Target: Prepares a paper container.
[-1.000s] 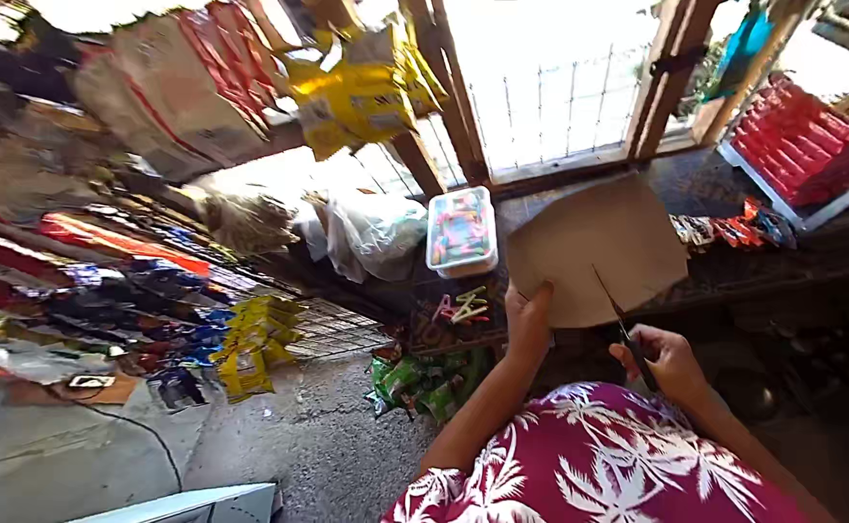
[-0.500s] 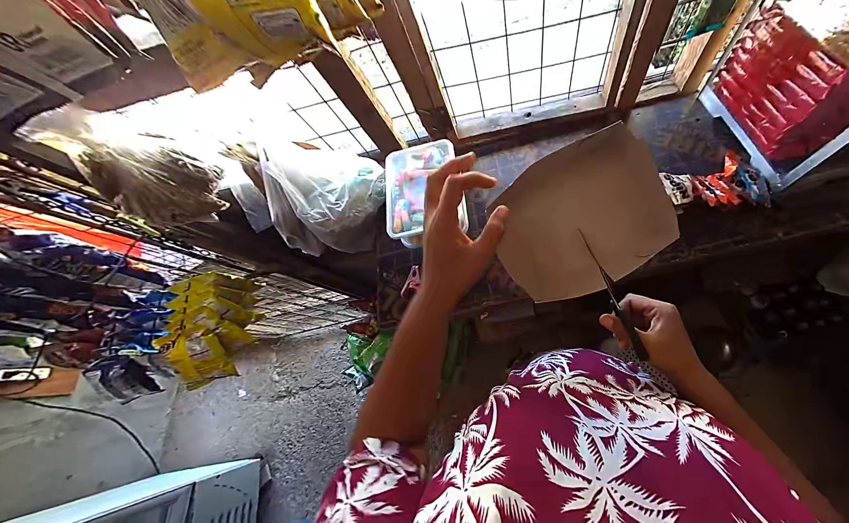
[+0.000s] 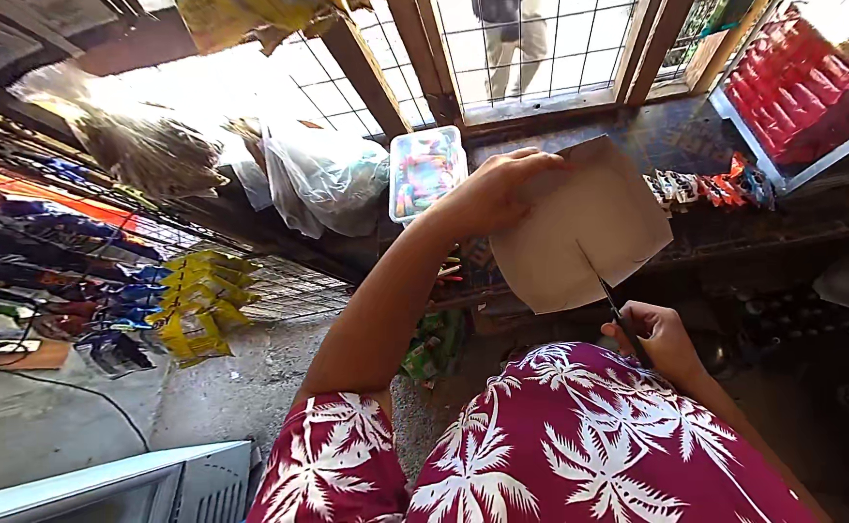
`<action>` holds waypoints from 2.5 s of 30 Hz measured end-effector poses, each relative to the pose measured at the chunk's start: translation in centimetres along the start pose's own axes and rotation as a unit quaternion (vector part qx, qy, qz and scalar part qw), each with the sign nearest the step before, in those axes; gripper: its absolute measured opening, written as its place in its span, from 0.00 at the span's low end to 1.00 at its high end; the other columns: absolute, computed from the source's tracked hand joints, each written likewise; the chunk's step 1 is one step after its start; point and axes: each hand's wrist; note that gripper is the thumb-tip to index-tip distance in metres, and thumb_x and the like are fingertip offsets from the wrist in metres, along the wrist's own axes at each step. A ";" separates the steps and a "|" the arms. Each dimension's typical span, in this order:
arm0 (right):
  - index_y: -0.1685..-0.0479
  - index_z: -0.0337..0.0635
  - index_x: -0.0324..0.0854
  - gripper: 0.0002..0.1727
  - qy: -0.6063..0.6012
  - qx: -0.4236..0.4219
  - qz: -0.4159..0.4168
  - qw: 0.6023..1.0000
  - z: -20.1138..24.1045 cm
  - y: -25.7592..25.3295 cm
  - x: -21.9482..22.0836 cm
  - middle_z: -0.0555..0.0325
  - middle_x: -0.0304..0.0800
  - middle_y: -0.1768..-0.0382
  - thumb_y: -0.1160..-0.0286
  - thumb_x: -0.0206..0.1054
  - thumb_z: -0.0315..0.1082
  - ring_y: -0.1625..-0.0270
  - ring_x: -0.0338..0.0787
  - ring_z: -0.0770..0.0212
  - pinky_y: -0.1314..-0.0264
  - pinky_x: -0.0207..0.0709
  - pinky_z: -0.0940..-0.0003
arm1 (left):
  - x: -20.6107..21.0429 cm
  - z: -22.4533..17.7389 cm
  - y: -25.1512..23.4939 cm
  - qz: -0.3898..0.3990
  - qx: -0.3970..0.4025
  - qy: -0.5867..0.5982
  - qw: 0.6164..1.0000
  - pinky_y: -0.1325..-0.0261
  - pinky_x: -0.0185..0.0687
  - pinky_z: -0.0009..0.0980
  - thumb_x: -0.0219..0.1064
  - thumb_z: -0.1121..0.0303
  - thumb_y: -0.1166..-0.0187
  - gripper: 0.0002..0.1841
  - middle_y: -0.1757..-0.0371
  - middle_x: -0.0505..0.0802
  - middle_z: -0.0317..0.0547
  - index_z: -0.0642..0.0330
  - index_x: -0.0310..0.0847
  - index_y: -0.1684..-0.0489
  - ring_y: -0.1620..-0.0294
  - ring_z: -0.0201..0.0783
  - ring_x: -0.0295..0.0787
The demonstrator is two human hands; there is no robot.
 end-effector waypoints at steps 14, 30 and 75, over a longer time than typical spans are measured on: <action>0.74 0.51 0.80 0.19 -0.002 0.004 -0.013 1.000 0.2 0.7 0.8 0.79 0.80 0.84 0.33 0.77 0.54 0.83 0.79 0.83 0.79 0.75 0.85 | -0.9 -1.3 -0.3 0.047 0.005 -0.042 0.998 0.21 0.74 0.39 0.68 0.86 0.29 0.34 0.26 0.87 0.52 0.59 0.74 0.18 0.27 0.44 0.84; 0.73 0.52 0.81 0.16 -0.022 0.011 -0.040 0.999 0.8 0.7 1.6 0.80 0.82 0.83 0.35 0.78 0.52 0.82 0.81 0.84 0.78 0.76 0.86 | -0.4 -2.2 -1.1 0.082 0.019 -0.013 0.996 0.19 0.72 0.34 0.67 0.86 0.28 0.34 0.23 0.85 0.50 0.59 0.72 0.17 0.23 0.40 0.82; 0.63 0.41 0.78 0.17 -0.043 0.011 -0.141 0.989 1.4 0.6 1.4 0.73 0.89 0.76 0.50 0.80 0.30 0.76 0.89 0.82 0.68 0.86 0.86 | -0.7 -3.2 -1.7 0.084 0.071 0.006 0.994 0.61 0.78 0.23 0.66 0.81 0.24 0.26 0.40 0.94 0.46 0.55 0.80 0.23 0.61 0.28 0.85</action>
Point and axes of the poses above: each hand's wrist, its own y-axis away from the middle knuckle, its own x-axis out of the palm, z = x × y
